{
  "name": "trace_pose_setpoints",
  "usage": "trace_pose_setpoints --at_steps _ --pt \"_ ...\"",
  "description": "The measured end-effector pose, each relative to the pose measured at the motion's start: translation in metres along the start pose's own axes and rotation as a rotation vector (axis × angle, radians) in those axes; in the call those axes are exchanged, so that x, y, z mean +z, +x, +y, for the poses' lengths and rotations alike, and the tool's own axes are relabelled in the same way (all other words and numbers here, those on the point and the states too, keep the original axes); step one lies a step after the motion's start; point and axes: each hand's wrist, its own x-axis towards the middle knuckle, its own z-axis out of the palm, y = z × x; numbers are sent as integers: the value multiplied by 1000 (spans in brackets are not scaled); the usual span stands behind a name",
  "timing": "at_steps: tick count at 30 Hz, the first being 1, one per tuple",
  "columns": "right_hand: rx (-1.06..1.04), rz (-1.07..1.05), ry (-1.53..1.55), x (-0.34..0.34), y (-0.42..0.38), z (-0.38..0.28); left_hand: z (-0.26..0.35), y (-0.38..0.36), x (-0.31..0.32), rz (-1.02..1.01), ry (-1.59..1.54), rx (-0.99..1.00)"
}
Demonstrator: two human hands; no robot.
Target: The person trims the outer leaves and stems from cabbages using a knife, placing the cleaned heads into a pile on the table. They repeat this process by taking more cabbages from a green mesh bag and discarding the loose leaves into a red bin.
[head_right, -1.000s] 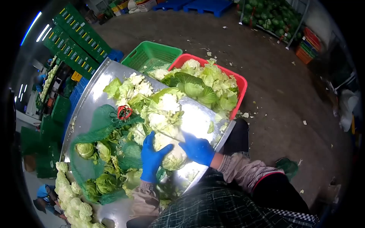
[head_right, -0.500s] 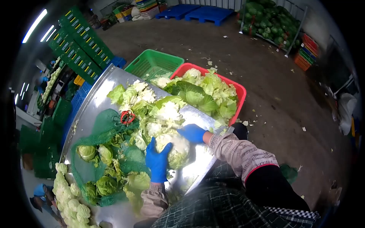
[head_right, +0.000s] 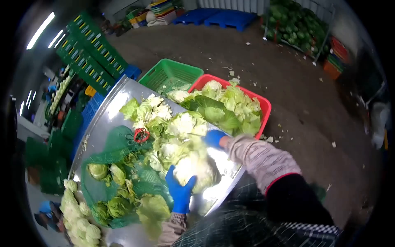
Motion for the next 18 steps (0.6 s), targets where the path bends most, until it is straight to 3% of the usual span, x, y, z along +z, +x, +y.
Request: trace_pose_setpoints --at_steps 2,4,6,7,8,10,11,12,14,18 --pt "-23 -261 202 -19 9 -29 8 -18 10 104 -111 -165" --pt "68 -89 215 -53 -7 -63 29 -6 3 52 -17 -202" --pt "147 81 140 -68 -48 -78 61 13 -13 -81 470 -245" --pt "103 72 109 -76 -70 -80 49 18 -12 19 516 -49" --pt "61 61 81 -76 -93 -76 49 24 -12 36 433 73" --pt "-36 252 274 -40 -120 -53 43 29 -5 -50 149 -53" --pt "80 309 386 -62 -138 -78 43 35 -2 -63 186 -80" --pt "-88 454 352 -50 -147 -80 43 40 -1 -75 226 -109" --pt "39 323 252 -43 -162 -99 41 40 1 -89 291 -136" --pt "63 315 123 -38 -156 -103 41 43 7 -32 270 -107"
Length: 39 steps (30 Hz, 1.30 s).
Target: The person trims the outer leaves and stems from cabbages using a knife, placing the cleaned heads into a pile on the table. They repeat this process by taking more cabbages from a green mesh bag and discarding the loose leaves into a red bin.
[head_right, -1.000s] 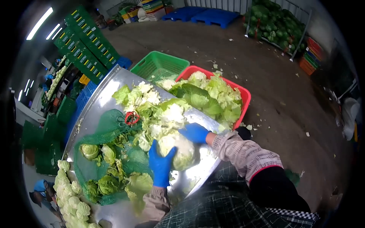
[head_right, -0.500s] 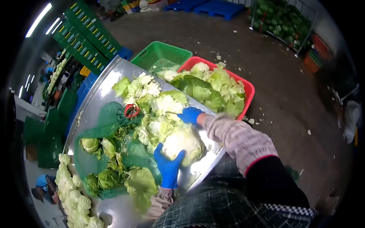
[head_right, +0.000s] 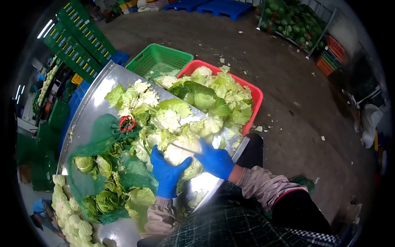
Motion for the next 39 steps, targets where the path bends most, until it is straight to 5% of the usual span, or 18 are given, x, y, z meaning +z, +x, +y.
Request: trace_pose_setpoints --at_steps 4,12,16,23,30,32,33,34,36,38,39 --pt "10 32 -79 7 8 -4 -11 -4 15 239 62 198" --pt "-134 137 -148 9 19 3 -2 -2 7 101 106 184" --pt "-253 -29 -249 -1 26 18 0 3 3 54 102 156" --pt "-124 -37 -134 0 34 10 -5 11 9 82 121 172" --pt "-83 -333 -94 9 88 59 -19 -32 16 202 163 206" --pt "221 -392 50 27 103 57 -47 -60 22 240 30 222" --pt "176 -370 119 33 109 51 -55 -70 20 259 -37 235" --pt "131 -345 184 36 119 45 -64 -77 14 194 -375 34" --pt "19 -344 164 36 143 15 -52 -60 -36 -1 49 105" --pt "-73 -282 221 42 166 0 -35 -8 -55 -3 -53 473" --pt "-58 -269 189 53 172 2 -49 4 -47 -297 -236 268"
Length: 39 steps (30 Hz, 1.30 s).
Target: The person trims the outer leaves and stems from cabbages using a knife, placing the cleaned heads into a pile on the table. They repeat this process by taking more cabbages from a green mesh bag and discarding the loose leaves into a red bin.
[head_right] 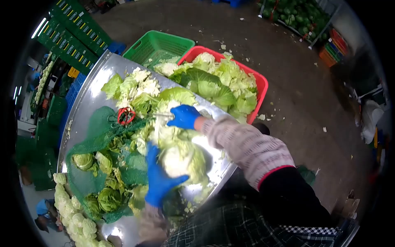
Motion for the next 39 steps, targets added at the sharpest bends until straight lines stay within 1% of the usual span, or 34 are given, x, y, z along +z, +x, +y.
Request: trace_pose_setpoints --at_steps 1,2,3,4,5,7,8,9,11,13,14,20,23,24,26,27,28,31,32,33,34,35,36,37,38,39 --pt "4 20 -47 6 10 6 9 13 -8 -223 221 0" --pt "14 75 -125 5 8 5 19 20 -11 -282 347 87" --pt "-48 278 -113 5 2 7 26 25 -13 -350 473 171" --pt "-49 378 -113 4 -12 14 25 19 -8 -328 467 202" --pt "-57 469 -118 -12 -33 8 25 17 -4 -304 481 185" --pt "43 375 -133 -27 -89 -3 23 9 4 -259 499 141" --pt "61 311 -31 -23 -123 -9 28 11 7 -182 406 102" --pt "76 259 67 -16 -151 -15 28 13 17 -53 432 108" --pt "11 317 -25 3 -186 -23 40 24 30 -27 463 -42" --pt "51 353 -43 7 -193 -27 49 30 40 -34 513 -66" --pt "73 370 -49 8 -194 -29 52 32 44 -40 539 -80" --pt "192 231 -89 7 -184 -29 55 31 45 -20 614 -78" --pt "174 304 -168 17 -168 -11 48 28 54 22 589 -82" --pt "-30 428 -240 16 -160 -1 47 24 56 41 576 -76" --pt "103 148 -216 9 -145 33 49 13 61 116 583 -52" --pt "184 53 -211 -3 -136 29 48 7 63 165 589 -40" --pt "196 77 -151 -9 -134 20 43 0 68 257 531 2" --pt "133 222 71 -4 -109 21 35 -9 74 428 541 -29" --pt "158 254 77 -12 -98 10 27 -15 73 452 547 -15" --pt "111 251 53 -22 -91 -3 17 -15 72 427 313 -95" --pt "68 246 24 -34 -86 -15 9 -16 70 368 252 -128" --pt "37 224 5 -38 -86 -25 25 -20 57 298 194 -181" --pt "-21 233 28 -41 -83 -29 44 -11 43 267 371 -68" --pt "-30 221 33 -40 -76 -28 57 5 32 226 544 49" --pt "-35 210 39 -39 -67 -26 47 14 34 106 557 140" --pt "-45 207 39 -43 -56 -20 34 18 36 94 449 147"
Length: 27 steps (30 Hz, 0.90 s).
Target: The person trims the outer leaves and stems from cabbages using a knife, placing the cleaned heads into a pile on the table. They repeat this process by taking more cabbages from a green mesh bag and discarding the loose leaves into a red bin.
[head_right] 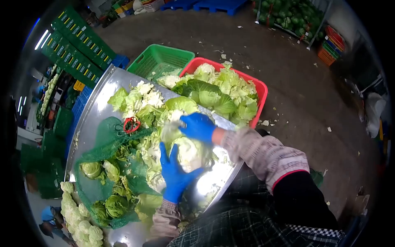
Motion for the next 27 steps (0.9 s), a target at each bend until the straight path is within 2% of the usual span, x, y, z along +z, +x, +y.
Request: trace_pose_setpoints --at_steps 2,4,5,6,8,9,10,12,13,16,19,22,23,26,27 --pt "105 37 -189 10 39 52 -6 8 3 12 82 35" --pt "264 -7 -244 14 51 85 -12 9 10 33 -60 -39" --pt "314 -69 -255 7 48 75 -17 9 10 42 -128 -82" --pt "190 116 -247 6 31 56 -15 13 4 27 -168 -152" --pt "216 104 -96 -10 -12 18 -10 27 -3 -12 -269 -288" --pt "124 114 -31 5 -39 19 -20 27 6 60 -282 -232" --pt "29 130 35 18 -64 21 -17 31 6 46 -267 -236" --pt "-53 189 -45 27 -90 13 -9 37 1 -3 -226 -235" --pt "-59 226 -74 31 -92 14 -4 39 -1 -8 -265 -240" --pt "97 146 -169 30 -90 3 -13 34 9 -18 -215 -192" --pt "18 121 -174 34 -79 14 -6 22 20 55 62 -115" --pt "179 65 -30 35 -65 28 3 27 29 91 178 -142" --pt "18 133 -123 32 -65 30 6 30 25 67 125 -171" --pt "190 40 -35 34 -40 38 -3 24 32 133 122 -149" --pt "53 100 -101 32 -40 36 -4 25 32 132 79 -182"
